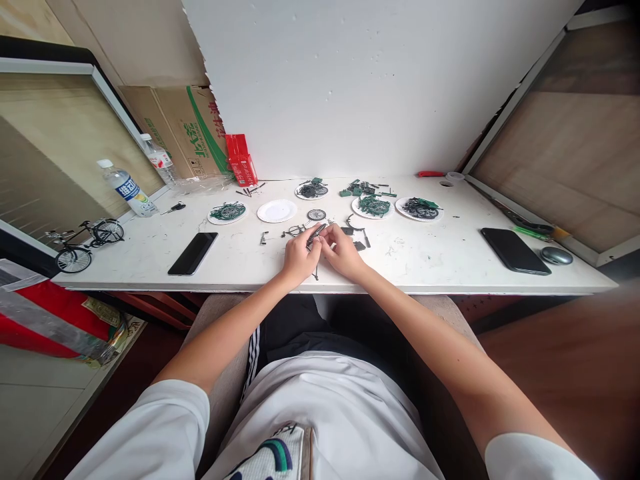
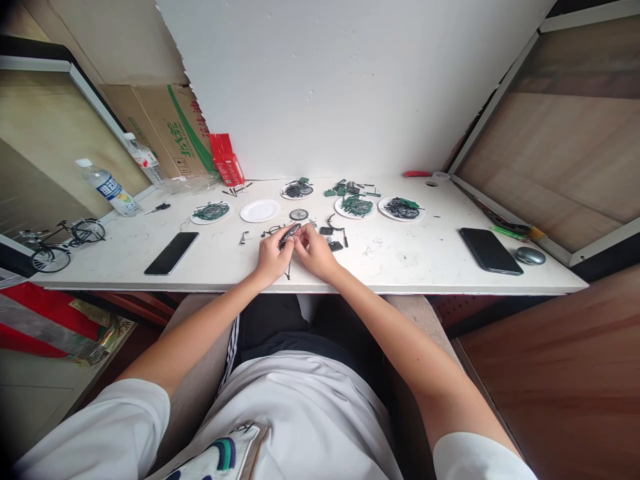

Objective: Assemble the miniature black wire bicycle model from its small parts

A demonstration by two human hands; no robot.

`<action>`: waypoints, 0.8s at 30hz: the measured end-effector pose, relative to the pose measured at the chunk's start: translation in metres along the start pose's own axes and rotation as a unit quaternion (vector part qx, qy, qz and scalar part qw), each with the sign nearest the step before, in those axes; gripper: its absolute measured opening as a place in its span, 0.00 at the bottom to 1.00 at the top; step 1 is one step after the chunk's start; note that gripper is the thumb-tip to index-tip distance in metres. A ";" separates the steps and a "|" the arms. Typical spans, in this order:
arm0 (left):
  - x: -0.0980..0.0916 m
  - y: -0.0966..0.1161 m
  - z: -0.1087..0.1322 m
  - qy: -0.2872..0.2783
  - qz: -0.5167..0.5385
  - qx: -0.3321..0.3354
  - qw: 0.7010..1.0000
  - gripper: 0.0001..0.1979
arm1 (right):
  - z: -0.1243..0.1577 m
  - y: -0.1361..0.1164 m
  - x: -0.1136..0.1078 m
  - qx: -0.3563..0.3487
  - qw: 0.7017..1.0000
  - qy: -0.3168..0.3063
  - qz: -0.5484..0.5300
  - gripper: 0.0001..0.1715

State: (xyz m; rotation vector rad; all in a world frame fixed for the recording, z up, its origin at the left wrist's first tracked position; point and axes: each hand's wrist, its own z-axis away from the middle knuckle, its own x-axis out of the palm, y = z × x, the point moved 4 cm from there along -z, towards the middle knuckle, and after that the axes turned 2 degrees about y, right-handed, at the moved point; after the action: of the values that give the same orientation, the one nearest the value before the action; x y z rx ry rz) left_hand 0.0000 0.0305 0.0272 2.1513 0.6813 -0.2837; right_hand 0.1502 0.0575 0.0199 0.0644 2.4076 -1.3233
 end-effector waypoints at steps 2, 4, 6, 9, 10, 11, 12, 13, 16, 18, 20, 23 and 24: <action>0.000 0.000 0.000 0.001 -0.003 -0.002 1.000 0.21 | 0.000 0.000 0.000 0.000 1.000 -0.001 0.002 0.14; 0.000 0.000 0.000 0.001 -0.005 -0.003 1.000 0.21 | 0.000 0.000 0.000 0.002 1.000 -0.003 0.004 0.14; 0.000 0.001 0.000 -0.001 -0.005 -0.003 1.000 0.21 | 0.000 0.000 0.000 0.004 1.000 -0.004 0.006 0.15; 0.000 0.001 0.000 -0.004 -0.006 -0.006 1.000 0.21 | -0.001 0.000 0.000 0.004 1.000 -0.006 0.012 0.15; 0.000 0.001 0.000 -0.005 -0.008 -0.006 1.000 0.21 | -0.001 0.000 0.000 0.002 1.000 -0.006 0.014 0.16; 0.000 0.001 0.000 -0.005 -0.009 -0.006 1.000 0.21 | -0.001 0.000 0.000 0.000 1.000 -0.007 0.016 0.16; 0.000 0.001 0.000 -0.006 -0.010 -0.007 1.000 0.21 | -0.001 0.000 0.000 -0.003 1.000 -0.008 0.018 0.16; 0.000 0.001 0.000 -0.006 -0.011 -0.007 1.000 0.21 | -0.002 0.000 0.000 -0.006 1.000 -0.008 0.020 0.16; 0.000 0.000 -0.001 -0.008 -0.011 -0.008 1.000 0.21 | -0.002 -0.001 0.000 -0.008 1.000 -0.011 0.025 0.16; 0.001 -0.001 -0.001 -0.009 -0.010 -0.009 1.000 0.21 | -0.001 -0.002 0.000 -0.005 1.000 -0.015 0.025 0.15; 0.001 -0.001 0.000 -0.010 -0.009 -0.010 1.000 0.21 | -0.001 -0.002 0.000 -0.005 1.000 -0.018 0.022 0.14; 0.002 -0.002 0.000 -0.010 -0.009 -0.011 1.000 0.21 | -0.001 -0.003 0.001 -0.005 1.000 -0.021 0.020 0.14; 0.002 -0.002 0.000 -0.011 -0.009 -0.011 1.000 0.21 | 0.000 -0.002 0.001 -0.004 1.000 -0.021 0.023 0.13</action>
State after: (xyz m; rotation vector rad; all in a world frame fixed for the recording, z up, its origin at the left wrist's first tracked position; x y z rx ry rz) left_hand 0.0006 0.0326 0.0252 2.1191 0.6889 -0.3069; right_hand 0.1488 0.0565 0.0219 0.0874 2.3629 -1.2818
